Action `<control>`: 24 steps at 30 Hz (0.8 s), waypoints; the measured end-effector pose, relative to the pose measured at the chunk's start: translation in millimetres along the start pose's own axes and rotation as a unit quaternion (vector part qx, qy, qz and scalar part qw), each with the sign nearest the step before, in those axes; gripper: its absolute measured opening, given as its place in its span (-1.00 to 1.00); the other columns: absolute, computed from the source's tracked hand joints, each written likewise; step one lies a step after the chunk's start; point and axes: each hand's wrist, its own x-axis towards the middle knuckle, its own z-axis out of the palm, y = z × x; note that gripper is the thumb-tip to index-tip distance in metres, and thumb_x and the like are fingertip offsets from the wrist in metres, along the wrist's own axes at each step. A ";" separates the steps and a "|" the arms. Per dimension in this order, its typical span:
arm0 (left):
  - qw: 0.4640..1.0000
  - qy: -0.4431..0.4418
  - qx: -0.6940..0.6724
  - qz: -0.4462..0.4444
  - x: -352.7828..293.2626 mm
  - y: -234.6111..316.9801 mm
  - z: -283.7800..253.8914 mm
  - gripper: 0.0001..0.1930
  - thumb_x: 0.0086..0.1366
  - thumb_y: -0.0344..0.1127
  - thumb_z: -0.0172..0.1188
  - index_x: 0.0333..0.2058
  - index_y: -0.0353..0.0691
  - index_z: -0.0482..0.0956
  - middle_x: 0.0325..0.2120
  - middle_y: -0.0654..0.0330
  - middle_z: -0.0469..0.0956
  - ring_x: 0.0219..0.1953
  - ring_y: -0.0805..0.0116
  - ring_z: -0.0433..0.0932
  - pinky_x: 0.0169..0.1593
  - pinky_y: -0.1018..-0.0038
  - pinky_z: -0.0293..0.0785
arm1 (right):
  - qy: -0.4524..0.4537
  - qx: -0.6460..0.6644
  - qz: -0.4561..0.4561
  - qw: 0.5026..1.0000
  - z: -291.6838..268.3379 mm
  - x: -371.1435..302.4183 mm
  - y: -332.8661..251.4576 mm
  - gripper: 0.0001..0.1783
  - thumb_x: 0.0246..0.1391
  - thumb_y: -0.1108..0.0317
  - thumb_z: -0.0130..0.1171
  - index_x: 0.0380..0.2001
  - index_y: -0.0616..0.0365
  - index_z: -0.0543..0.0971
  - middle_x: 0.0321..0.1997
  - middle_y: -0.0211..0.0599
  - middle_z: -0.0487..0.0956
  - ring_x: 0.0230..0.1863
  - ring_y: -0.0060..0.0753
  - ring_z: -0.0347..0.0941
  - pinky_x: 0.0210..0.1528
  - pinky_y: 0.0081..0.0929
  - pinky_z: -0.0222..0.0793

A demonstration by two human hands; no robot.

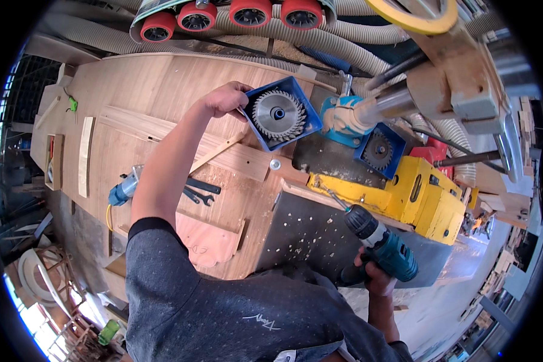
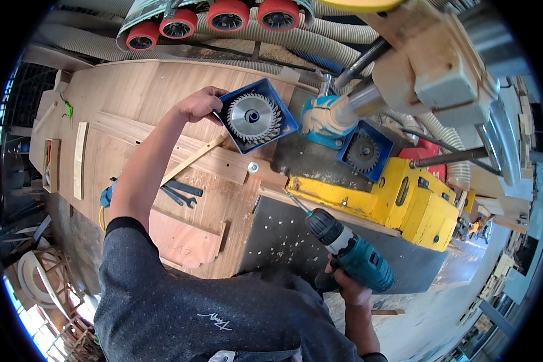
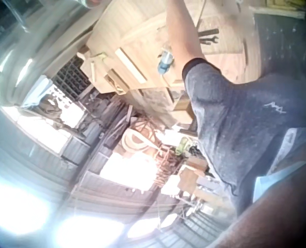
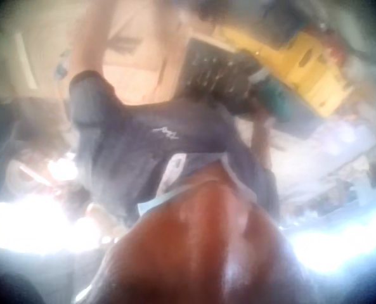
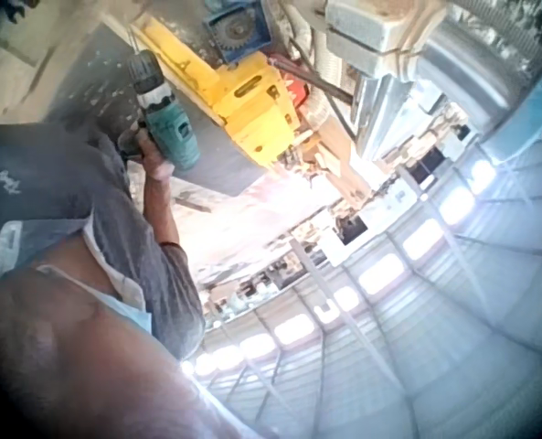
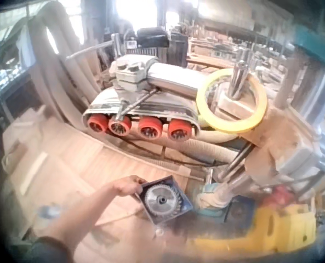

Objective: The person walks through a workshop and begins assembling a wooden piece. They use a cordless drill to drive screws into a wooden panel, then select a screw from a container and attach a circular saw blade to a jig using the drill.

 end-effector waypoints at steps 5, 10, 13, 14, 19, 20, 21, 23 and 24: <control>0.995 0.003 0.097 -0.027 51.2 9.5 -19.8 -0.37 0.04 -0.52 0.01 0.18 -0.25 0.57 -0.14 0.11 0.68 -0.14 0.21 0.70 -0.14 0.21 0.74 | -0.006 -0.016 0.039 0.999 10.1 9.5 -8.3 -0.59 0.00 0.60 0.03 -0.03 0.35 0.60 -0.28 -0.28 0.64 -0.23 -0.40 0.58 -0.06 -0.42 0.50; 0.979 0.010 0.204 -0.023 85.8 24.0 -24.1 -0.38 0.06 -0.53 -0.03 0.17 -0.28 0.57 -0.09 0.05 0.66 -0.14 0.17 0.69 -0.15 0.17 0.75 | 0.019 -0.005 0.065 0.998 20.5 21.5 -9.0 -0.43 -0.21 0.36 0.19 -0.03 0.35 0.56 -0.28 -0.22 0.61 -0.27 -0.33 0.57 -0.08 -0.38 0.48; 0.975 0.087 0.206 -0.002 108.0 18.3 -23.3 -0.44 0.09 -0.52 0.04 0.11 -0.24 0.62 -0.15 0.08 0.68 -0.17 0.17 0.69 -0.18 0.19 0.73 | -0.003 -0.021 0.064 0.998 18.0 29.4 -9.0 -0.41 -0.18 0.28 0.27 -0.02 0.35 0.55 -0.27 -0.22 0.61 -0.27 -0.33 0.57 -0.09 -0.37 0.48; 0.972 0.120 0.202 0.000 110.8 15.0 -23.8 -0.46 0.09 -0.53 0.06 0.10 -0.24 0.63 -0.16 0.10 0.69 -0.17 0.18 0.70 -0.18 0.21 0.72 | -0.005 -0.022 0.066 0.998 20.2 33.0 -11.5 -0.41 -0.17 0.27 0.29 -0.01 0.35 0.55 -0.27 -0.22 0.61 -0.27 -0.33 0.57 -0.10 -0.38 0.48; 0.912 0.306 0.245 0.124 109.6 -19.4 -12.2 -0.59 0.14 -0.45 0.16 -0.01 -0.37 0.67 -0.24 -0.20 0.69 -0.11 -0.14 0.69 0.04 0.17 0.60 | -0.062 -0.013 0.044 0.997 18.5 51.2 -8.5 -0.54 0.02 0.46 0.19 0.04 0.35 0.56 -0.22 -0.24 0.65 -0.20 -0.36 0.59 -0.02 -0.40 0.49; 0.895 0.342 0.244 0.151 105.4 -32.5 -13.5 -0.58 0.15 -0.43 0.19 0.01 -0.37 0.65 -0.21 -0.24 0.68 -0.08 -0.18 0.67 0.08 0.15 0.58 | -0.065 -0.005 0.043 0.997 22.2 53.9 -9.4 -0.54 0.02 0.46 0.19 0.04 0.35 0.56 -0.22 -0.24 0.65 -0.20 -0.37 0.59 -0.02 -0.41 0.49; 0.875 0.378 0.243 0.178 100.7 -42.9 -11.7 -0.56 0.16 -0.41 0.22 0.04 -0.38 0.64 -0.19 -0.28 0.67 -0.05 -0.22 0.66 0.11 0.13 0.56 | -0.069 0.002 0.041 0.997 26.6 57.5 -12.4 -0.54 0.03 0.46 0.19 0.04 0.36 0.56 -0.22 -0.25 0.65 -0.20 -0.37 0.59 -0.02 -0.41 0.49; 0.869 0.381 0.281 0.141 78.7 -43.2 14.6 -0.52 0.22 -0.30 0.27 0.09 -0.41 0.55 -0.17 -0.28 0.66 -0.06 -0.17 0.66 0.09 0.15 0.56 | -0.055 -0.006 0.043 0.998 33.8 63.7 -16.5 -0.51 -0.04 0.42 0.20 0.02 0.36 0.56 -0.24 -0.23 0.64 -0.21 -0.35 0.59 -0.04 -0.40 0.48; 0.863 0.387 0.301 0.118 62.5 -45.7 24.5 -0.49 0.26 -0.24 0.29 0.11 -0.43 0.51 -0.16 -0.28 0.66 -0.06 -0.15 0.67 0.07 0.16 0.57 | -0.051 -0.022 0.049 0.997 37.7 67.6 -19.3 -0.48 -0.10 0.38 0.20 0.00 0.36 0.57 -0.25 -0.22 0.63 -0.23 -0.33 0.59 -0.07 -0.38 0.48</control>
